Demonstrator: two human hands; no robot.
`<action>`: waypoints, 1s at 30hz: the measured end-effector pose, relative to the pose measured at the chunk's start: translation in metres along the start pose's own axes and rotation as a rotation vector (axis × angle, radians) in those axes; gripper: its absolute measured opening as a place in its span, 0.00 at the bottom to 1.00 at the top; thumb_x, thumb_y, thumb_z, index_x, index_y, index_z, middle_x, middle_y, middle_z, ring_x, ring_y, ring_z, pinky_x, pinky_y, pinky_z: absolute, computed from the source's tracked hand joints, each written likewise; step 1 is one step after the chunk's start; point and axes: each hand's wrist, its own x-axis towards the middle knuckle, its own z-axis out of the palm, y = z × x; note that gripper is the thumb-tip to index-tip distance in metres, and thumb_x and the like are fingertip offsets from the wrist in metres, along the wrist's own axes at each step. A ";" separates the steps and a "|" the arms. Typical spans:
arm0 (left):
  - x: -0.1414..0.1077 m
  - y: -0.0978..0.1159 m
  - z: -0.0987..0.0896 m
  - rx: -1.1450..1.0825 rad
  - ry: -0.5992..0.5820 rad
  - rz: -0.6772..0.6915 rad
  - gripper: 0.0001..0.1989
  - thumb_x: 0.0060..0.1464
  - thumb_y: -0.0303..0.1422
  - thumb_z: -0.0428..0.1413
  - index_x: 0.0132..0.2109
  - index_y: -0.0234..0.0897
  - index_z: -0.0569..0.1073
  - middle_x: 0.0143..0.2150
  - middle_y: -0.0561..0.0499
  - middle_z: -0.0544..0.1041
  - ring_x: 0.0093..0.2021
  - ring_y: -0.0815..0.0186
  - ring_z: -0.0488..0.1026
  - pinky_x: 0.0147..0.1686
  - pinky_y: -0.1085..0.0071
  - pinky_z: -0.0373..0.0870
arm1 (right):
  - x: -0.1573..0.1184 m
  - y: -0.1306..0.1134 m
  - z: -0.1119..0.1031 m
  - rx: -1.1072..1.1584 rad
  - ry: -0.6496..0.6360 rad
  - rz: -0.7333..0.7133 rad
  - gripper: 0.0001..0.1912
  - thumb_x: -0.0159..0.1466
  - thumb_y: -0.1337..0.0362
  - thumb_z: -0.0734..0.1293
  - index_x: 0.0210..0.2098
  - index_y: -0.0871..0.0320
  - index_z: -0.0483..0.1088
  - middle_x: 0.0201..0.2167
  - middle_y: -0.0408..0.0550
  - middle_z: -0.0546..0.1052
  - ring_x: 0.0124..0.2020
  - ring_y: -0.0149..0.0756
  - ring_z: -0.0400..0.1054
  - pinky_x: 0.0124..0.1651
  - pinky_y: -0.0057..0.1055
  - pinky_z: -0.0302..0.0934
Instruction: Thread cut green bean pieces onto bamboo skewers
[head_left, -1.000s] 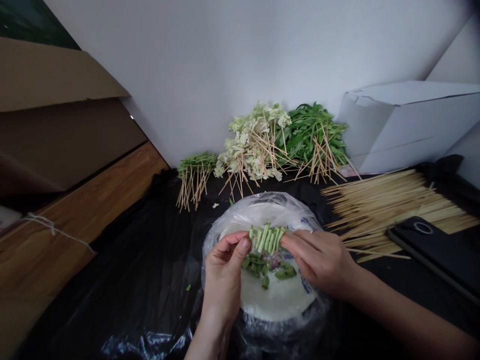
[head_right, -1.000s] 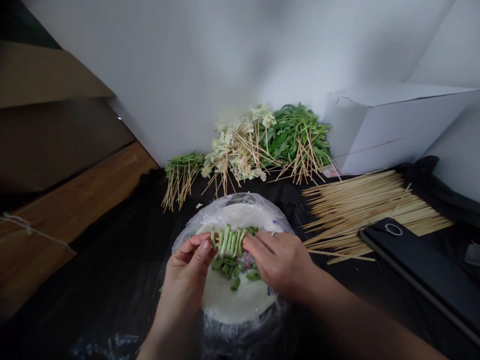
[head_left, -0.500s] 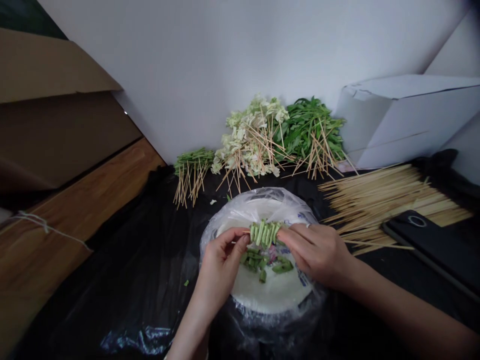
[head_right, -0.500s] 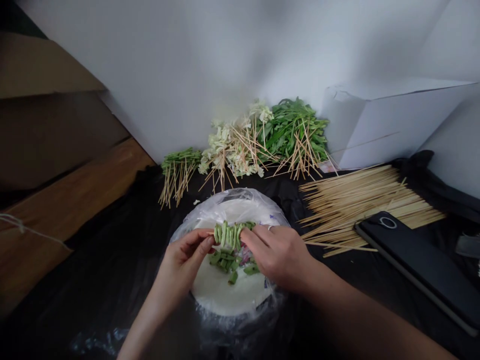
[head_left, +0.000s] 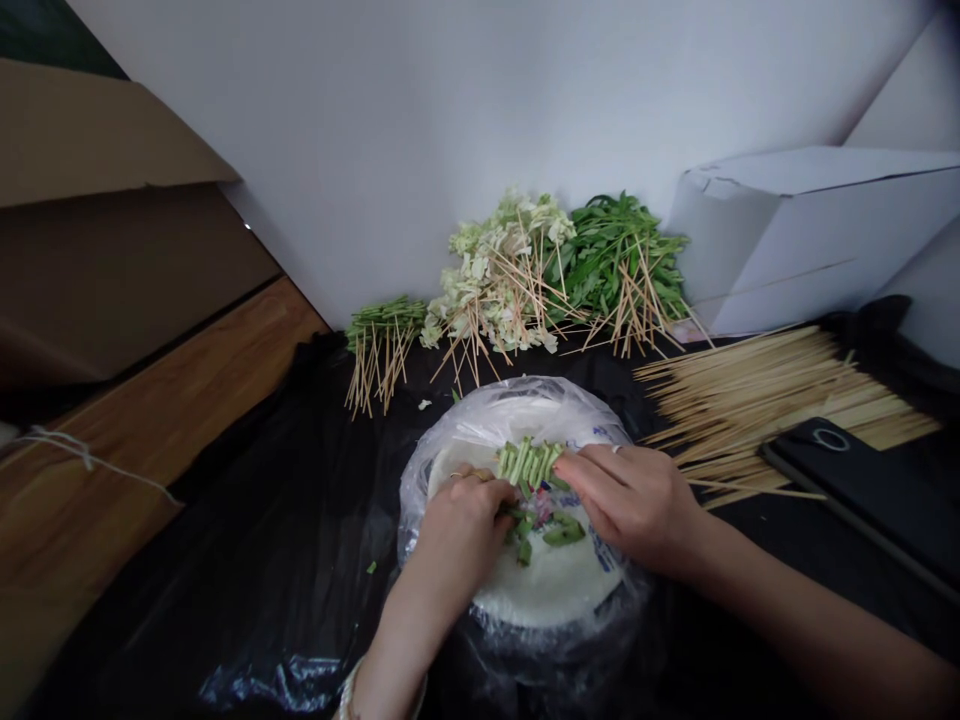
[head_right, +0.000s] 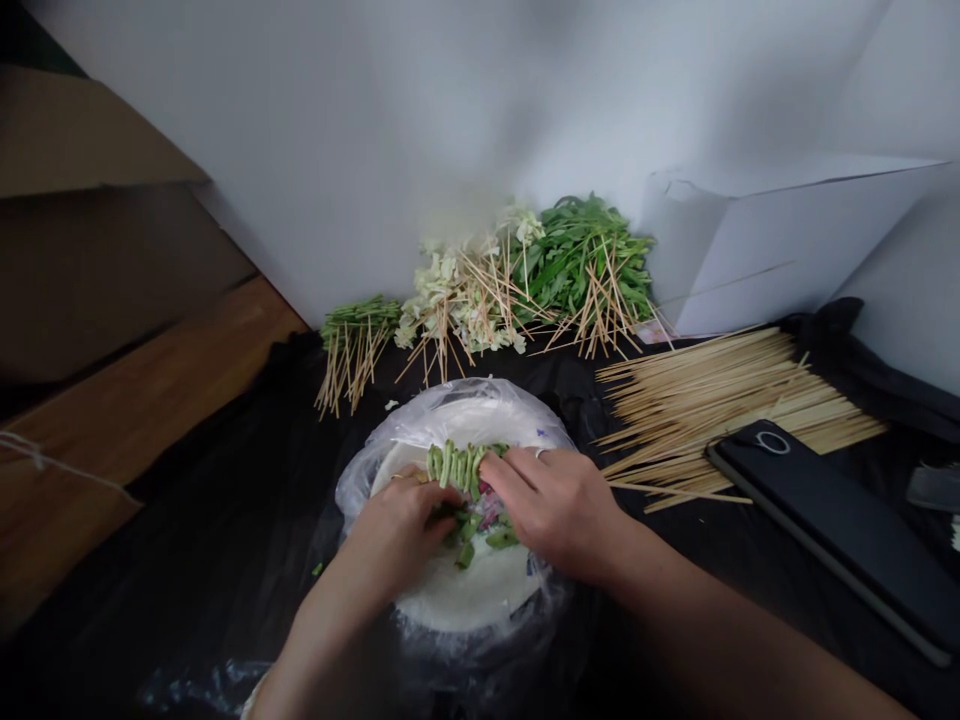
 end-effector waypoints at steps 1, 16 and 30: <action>0.001 0.000 0.001 0.019 -0.005 -0.009 0.13 0.48 0.22 0.59 0.39 0.41 0.82 0.35 0.42 0.80 0.39 0.51 0.75 0.40 0.61 0.68 | 0.000 0.000 0.000 -0.004 -0.001 0.000 0.11 0.68 0.73 0.58 0.39 0.62 0.73 0.27 0.45 0.74 0.24 0.29 0.62 0.26 0.32 0.52; 0.000 0.000 -0.009 -0.778 0.274 -0.115 0.07 0.51 0.27 0.60 0.36 0.40 0.83 0.33 0.47 0.83 0.33 0.60 0.77 0.34 0.69 0.72 | 0.001 -0.001 -0.002 0.039 0.025 0.017 0.11 0.68 0.73 0.58 0.39 0.62 0.72 0.27 0.44 0.75 0.24 0.29 0.63 0.26 0.31 0.52; -0.012 -0.002 -0.014 -1.663 0.356 -0.365 0.12 0.39 0.34 0.72 0.34 0.37 0.84 0.37 0.48 0.84 0.32 0.70 0.78 0.36 0.76 0.76 | 0.001 -0.001 -0.001 0.142 0.030 0.042 0.11 0.67 0.74 0.58 0.38 0.61 0.72 0.27 0.45 0.74 0.24 0.29 0.64 0.27 0.30 0.53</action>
